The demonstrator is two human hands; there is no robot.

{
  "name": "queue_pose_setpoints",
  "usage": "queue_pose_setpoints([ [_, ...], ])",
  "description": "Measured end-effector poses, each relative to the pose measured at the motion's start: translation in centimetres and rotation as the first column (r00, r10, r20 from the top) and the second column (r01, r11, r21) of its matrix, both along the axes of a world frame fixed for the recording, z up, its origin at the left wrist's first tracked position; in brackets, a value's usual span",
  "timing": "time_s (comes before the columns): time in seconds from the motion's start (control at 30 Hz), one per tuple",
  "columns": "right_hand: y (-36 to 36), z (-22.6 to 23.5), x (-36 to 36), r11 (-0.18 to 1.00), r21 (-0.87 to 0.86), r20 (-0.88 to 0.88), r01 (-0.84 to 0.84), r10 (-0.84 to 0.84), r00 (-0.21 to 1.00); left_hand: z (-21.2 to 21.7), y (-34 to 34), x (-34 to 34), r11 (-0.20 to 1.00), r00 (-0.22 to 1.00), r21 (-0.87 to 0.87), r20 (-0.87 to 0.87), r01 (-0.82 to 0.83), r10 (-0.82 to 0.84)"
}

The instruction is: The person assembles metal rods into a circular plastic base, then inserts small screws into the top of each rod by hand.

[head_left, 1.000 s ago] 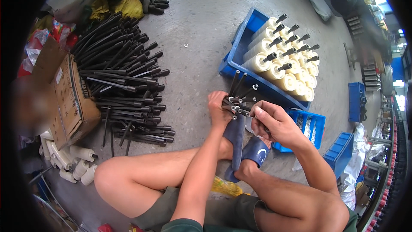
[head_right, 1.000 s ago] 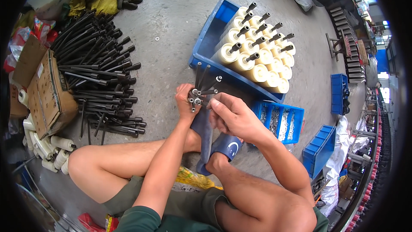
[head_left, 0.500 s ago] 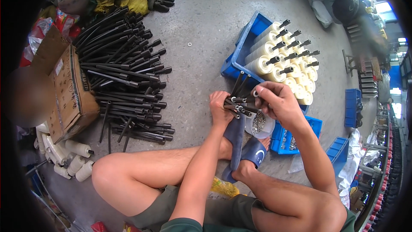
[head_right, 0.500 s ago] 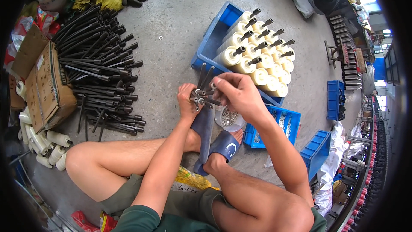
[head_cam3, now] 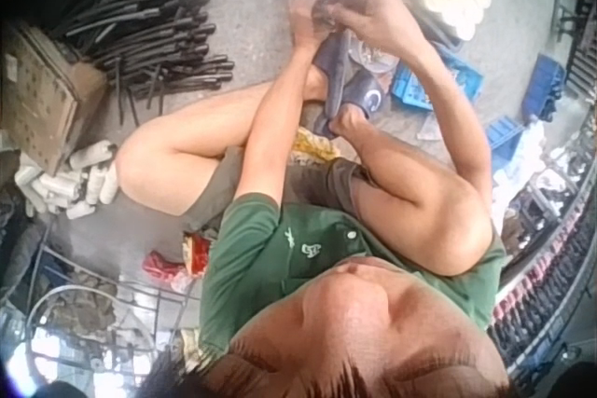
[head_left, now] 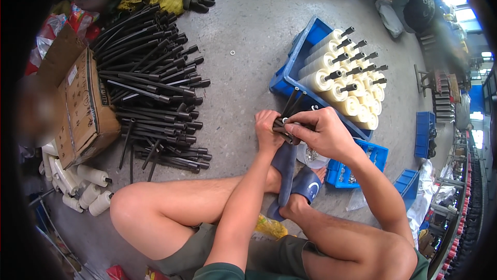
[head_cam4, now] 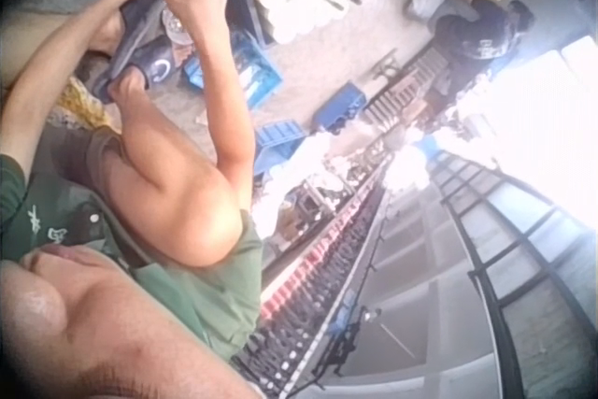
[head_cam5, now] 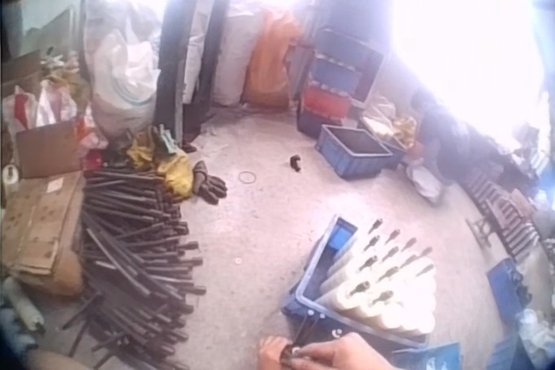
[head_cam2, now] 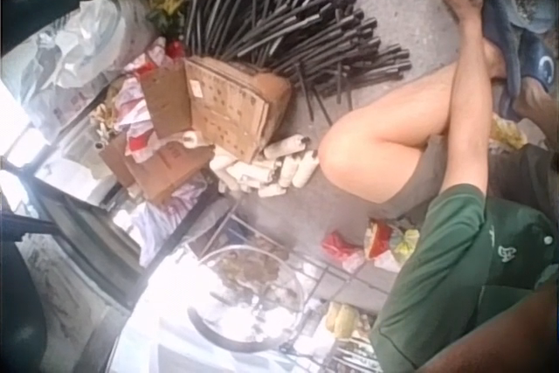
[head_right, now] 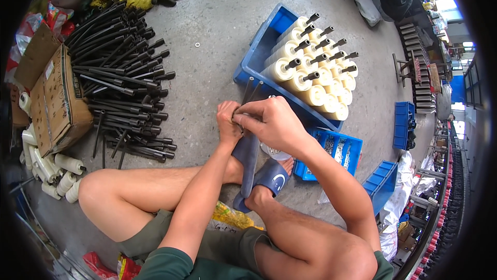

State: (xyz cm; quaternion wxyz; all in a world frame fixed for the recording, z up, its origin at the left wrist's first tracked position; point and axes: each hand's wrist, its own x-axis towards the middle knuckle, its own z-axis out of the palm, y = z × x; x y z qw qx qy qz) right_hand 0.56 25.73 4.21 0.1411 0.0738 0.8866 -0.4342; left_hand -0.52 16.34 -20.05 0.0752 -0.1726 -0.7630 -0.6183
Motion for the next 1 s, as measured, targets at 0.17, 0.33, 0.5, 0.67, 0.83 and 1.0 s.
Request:
queue_pose_setpoints([
  [0.17, -0.5, 1.3, -1.0, 0.99, 0.086, 0.123, -0.11, 0.099, 0.987, -0.3, -0.1, -0.1, 1.0, 1.0, -0.016, 0.0, -0.011, 0.011],
  [0.33, 0.3, 1.0, -1.0, 0.979, 0.128, 0.054, -0.157, 0.151, 0.987, 0.1, -0.1, -0.1, 1.0, 1.0, -0.021, -0.003, 0.005, -0.005],
  [0.5, 0.9, 0.6, -0.7, 0.958, 0.231, -0.043, -0.171, 0.186, 0.982, 0.0, 0.0, 0.0, 1.0, 1.0, -0.024, 0.003, 0.012, -0.012],
  [0.67, 1.2, -0.3, -0.8, 0.924, 0.244, -0.206, -0.295, 0.347, 0.915, -0.7, -0.1, -0.1, 1.0, 1.0, -0.024, -0.018, -0.001, 0.001],
  [0.83, 1.2, -1.4, 0.6, 0.966, 0.183, -0.272, -0.181, 0.227, 0.935, -0.5, 0.2, 0.0, 1.0, 1.0, -0.015, -0.014, -0.005, 0.005],
  [1.0, 2.9, -0.5, -1.6, 0.936, 0.134, -0.169, -0.327, 0.346, 0.923, -0.7, 0.5, -0.1, 1.0, 1.0, -0.012, -0.022, -0.005, 0.005],
])
